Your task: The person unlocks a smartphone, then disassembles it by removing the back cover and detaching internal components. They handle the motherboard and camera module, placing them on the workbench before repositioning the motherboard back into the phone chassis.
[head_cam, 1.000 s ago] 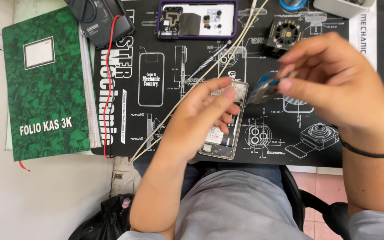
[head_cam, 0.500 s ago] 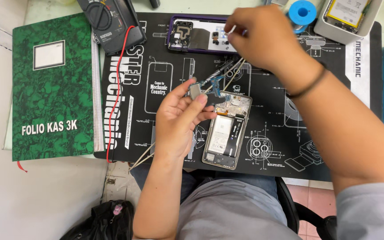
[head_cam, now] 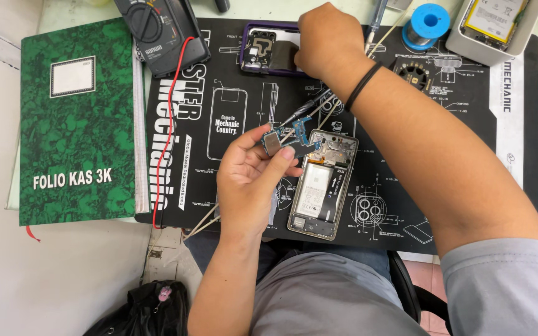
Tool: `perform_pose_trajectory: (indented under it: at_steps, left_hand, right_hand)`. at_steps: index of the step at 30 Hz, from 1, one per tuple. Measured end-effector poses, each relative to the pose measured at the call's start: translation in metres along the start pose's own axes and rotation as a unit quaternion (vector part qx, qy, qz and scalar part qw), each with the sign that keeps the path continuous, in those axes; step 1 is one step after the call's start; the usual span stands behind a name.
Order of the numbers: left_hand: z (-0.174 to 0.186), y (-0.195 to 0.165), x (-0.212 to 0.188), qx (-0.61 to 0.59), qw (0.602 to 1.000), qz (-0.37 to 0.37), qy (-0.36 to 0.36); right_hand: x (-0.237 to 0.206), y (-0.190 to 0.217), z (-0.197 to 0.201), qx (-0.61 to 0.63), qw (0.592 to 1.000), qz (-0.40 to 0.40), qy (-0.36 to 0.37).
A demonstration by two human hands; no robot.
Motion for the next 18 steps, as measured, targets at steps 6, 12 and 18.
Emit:
perform_pose_trajectory:
  at_steps: [6, 12, 18]
  left_hand:
    - [0.000, 0.005, 0.000, -0.009, 1.000, 0.001, 0.007]
    - [0.001, 0.006, 0.000, -0.024, 1.000, 0.012, 0.010]
    - [-0.009, 0.013, 0.005, -0.017, 0.999, 0.040, 0.021]
  right_hand:
    - [-0.007, -0.002, 0.014, 0.083, 0.993, 0.019, -0.080]
    - [-0.066, -0.028, 0.050, 0.531, 0.846, 0.052, -0.030]
    - [-0.153, -0.042, 0.057, 0.729, 0.682, 0.038, 0.035]
Point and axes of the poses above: each hand's wrist, its own x-axis towards the middle knuckle, its own z-axis out of the back of the hand, y = z × x, the point moved 1 cm from there along x, towards the middle knuckle, and after that the axes turned 10 degrees about z, right-handed, at the moved point
